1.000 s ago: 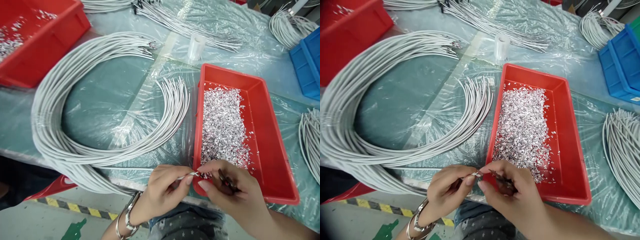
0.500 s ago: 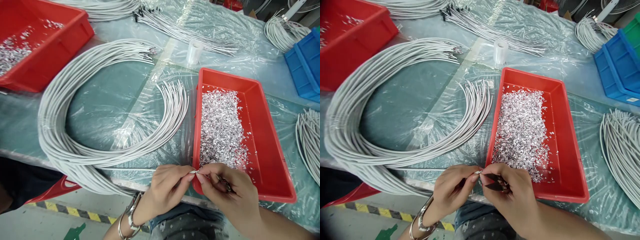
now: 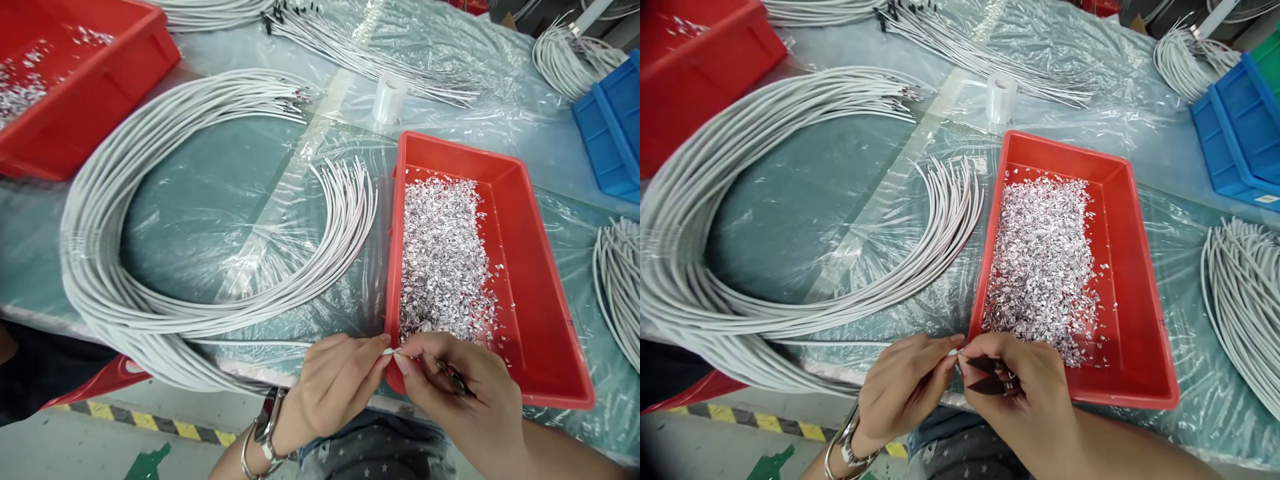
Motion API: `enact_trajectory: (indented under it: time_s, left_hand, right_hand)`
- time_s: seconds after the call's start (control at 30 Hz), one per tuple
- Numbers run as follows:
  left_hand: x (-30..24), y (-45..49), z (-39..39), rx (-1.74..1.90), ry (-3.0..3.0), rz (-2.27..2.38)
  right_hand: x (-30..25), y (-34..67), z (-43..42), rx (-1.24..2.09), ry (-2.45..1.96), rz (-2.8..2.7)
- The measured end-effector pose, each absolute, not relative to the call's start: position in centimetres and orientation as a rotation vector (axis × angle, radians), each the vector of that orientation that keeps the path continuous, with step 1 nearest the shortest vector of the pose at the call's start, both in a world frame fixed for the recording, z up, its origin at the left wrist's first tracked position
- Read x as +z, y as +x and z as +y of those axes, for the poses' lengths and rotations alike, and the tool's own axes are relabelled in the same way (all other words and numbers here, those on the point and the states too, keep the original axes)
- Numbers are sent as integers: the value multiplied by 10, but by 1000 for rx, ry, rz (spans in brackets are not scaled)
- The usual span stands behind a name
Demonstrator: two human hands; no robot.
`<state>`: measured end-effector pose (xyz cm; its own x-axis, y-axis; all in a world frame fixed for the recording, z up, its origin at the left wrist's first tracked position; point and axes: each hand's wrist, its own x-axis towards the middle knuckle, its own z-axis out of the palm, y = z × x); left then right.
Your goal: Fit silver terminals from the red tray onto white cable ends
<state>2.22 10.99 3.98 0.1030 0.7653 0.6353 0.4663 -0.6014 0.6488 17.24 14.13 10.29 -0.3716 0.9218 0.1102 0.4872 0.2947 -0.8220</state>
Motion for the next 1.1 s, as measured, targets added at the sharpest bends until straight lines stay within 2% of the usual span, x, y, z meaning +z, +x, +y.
enact_trajectory:
  time_s: [0.5, 1.1]
  left_hand:
    - [39, 22, 108, 1521, 2128, 1238]
    - [38, 21, 102, 1412, 2372, 1447]
  right_hand:
    - [102, 174, 140, 951, -1232, -1986]
    - [104, 179, 136, 1119, -1103, -2046]
